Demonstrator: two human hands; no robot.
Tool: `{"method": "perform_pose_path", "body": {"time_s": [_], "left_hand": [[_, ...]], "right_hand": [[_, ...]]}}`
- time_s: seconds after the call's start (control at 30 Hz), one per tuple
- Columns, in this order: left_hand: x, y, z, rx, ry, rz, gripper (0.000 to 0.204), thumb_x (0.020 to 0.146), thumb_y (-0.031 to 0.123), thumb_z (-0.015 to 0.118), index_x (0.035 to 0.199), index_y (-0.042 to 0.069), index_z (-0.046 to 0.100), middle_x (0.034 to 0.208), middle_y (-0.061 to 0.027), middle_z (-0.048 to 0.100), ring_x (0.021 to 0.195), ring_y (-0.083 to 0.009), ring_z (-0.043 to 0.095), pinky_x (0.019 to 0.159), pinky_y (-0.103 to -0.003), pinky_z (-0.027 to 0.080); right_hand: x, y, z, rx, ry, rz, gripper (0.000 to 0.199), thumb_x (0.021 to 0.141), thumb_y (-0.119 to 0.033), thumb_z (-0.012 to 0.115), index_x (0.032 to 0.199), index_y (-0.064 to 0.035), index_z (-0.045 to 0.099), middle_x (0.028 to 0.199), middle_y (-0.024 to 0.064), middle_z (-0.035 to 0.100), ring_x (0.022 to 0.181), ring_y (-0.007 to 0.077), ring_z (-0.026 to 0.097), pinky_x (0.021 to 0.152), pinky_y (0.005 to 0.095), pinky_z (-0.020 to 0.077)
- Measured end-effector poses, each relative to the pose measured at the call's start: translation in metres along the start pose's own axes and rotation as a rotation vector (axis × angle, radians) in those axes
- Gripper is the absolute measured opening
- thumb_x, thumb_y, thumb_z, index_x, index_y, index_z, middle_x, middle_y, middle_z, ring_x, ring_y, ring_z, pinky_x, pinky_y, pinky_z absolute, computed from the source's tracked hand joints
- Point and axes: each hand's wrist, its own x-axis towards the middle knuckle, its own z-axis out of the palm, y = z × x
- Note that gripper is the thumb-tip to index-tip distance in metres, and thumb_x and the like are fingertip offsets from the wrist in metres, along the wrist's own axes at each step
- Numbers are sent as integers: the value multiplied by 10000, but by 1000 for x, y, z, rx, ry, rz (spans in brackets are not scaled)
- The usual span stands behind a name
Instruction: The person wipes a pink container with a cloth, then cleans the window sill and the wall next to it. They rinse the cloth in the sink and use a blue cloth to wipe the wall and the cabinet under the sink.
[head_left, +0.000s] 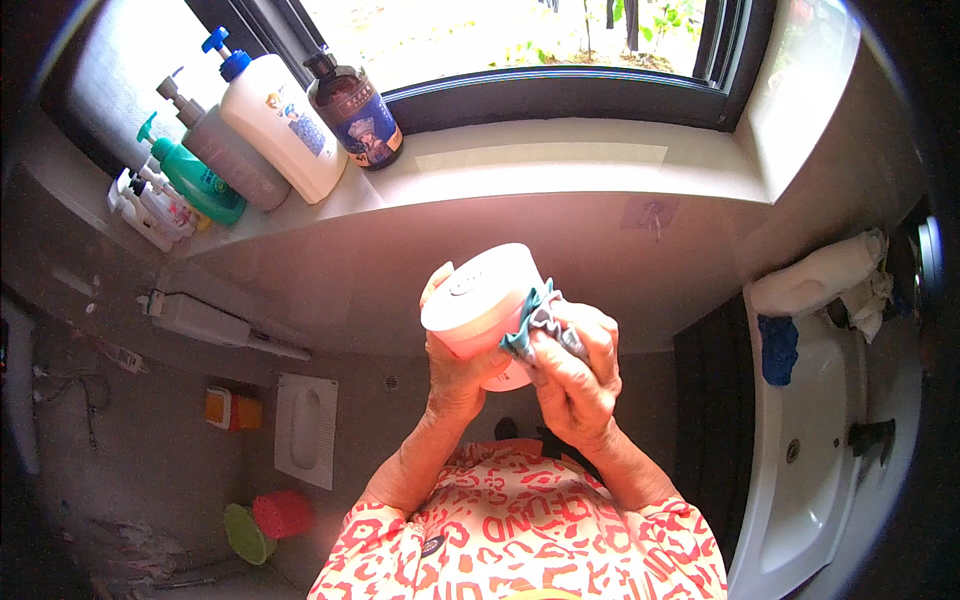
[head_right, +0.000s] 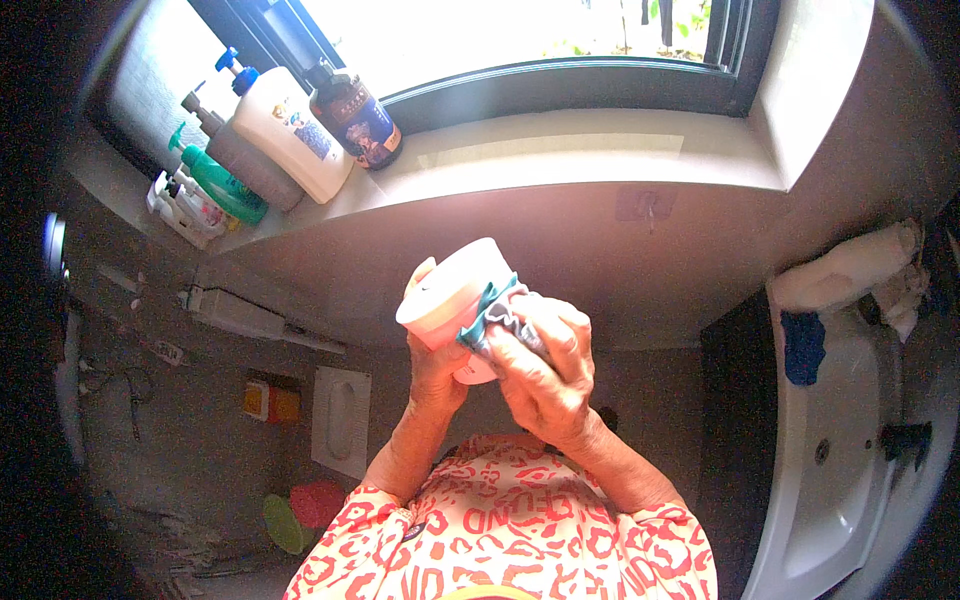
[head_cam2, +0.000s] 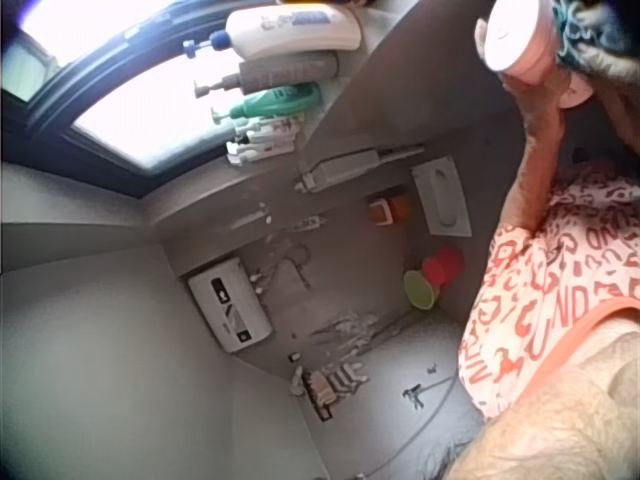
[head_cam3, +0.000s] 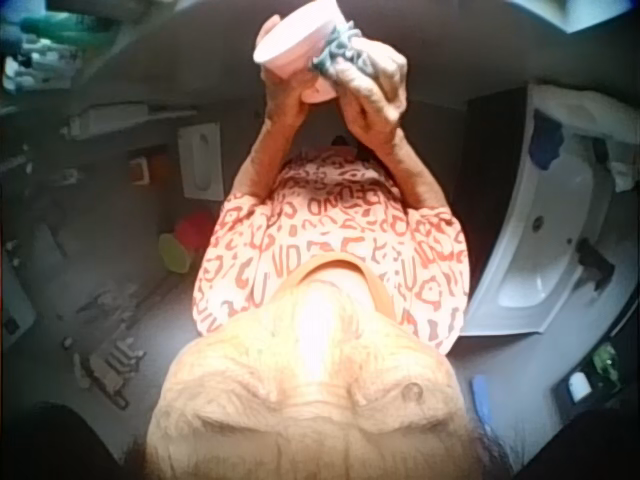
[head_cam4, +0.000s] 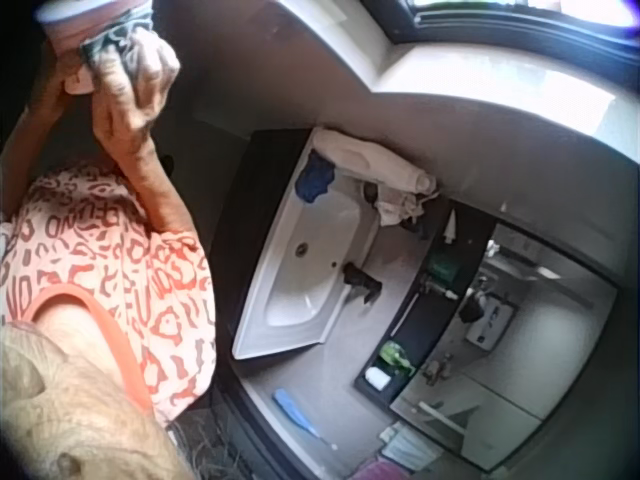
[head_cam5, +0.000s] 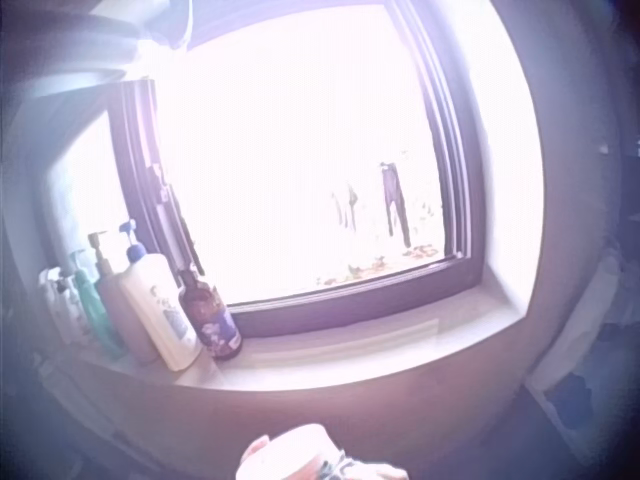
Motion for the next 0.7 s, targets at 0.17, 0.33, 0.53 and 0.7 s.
{"method": "perform_pose_path", "body": {"time_s": [0.17,0.33,0.53,0.7], "left_hand": [[0,-4,-2,174,15,81,924,596,157,774,1347,70,243,1213,-95,480,1090,-227,526,955,-372,423],[-2,9,5,-254,-63,-29,1006,601,178,826,1370,99,183,1255,-99,445,1171,-226,462,987,-393,397],[0,-12,-14,-241,-146,-147,847,569,221,861,1244,-57,432,1170,-135,560,1079,-225,549,923,-379,463],[4,-11,-19,-142,-186,-131,888,594,326,836,1277,-32,395,1195,-144,543,1069,-234,564,907,-368,485]], "right_hand": [[-2,1,-2,-65,10,-77,295,679,-24,683,969,-72,650,1069,136,564,959,321,534,779,422,462],[8,6,-12,271,111,429,219,787,48,580,989,-34,608,1083,148,565,937,230,560,789,324,464],[14,10,-15,603,22,811,230,853,51,519,1062,-15,590,1107,106,562,940,139,555,774,266,465],[11,4,-11,182,-7,301,258,754,42,622,994,-43,666,1076,150,566,975,277,546,839,361,446]]}}
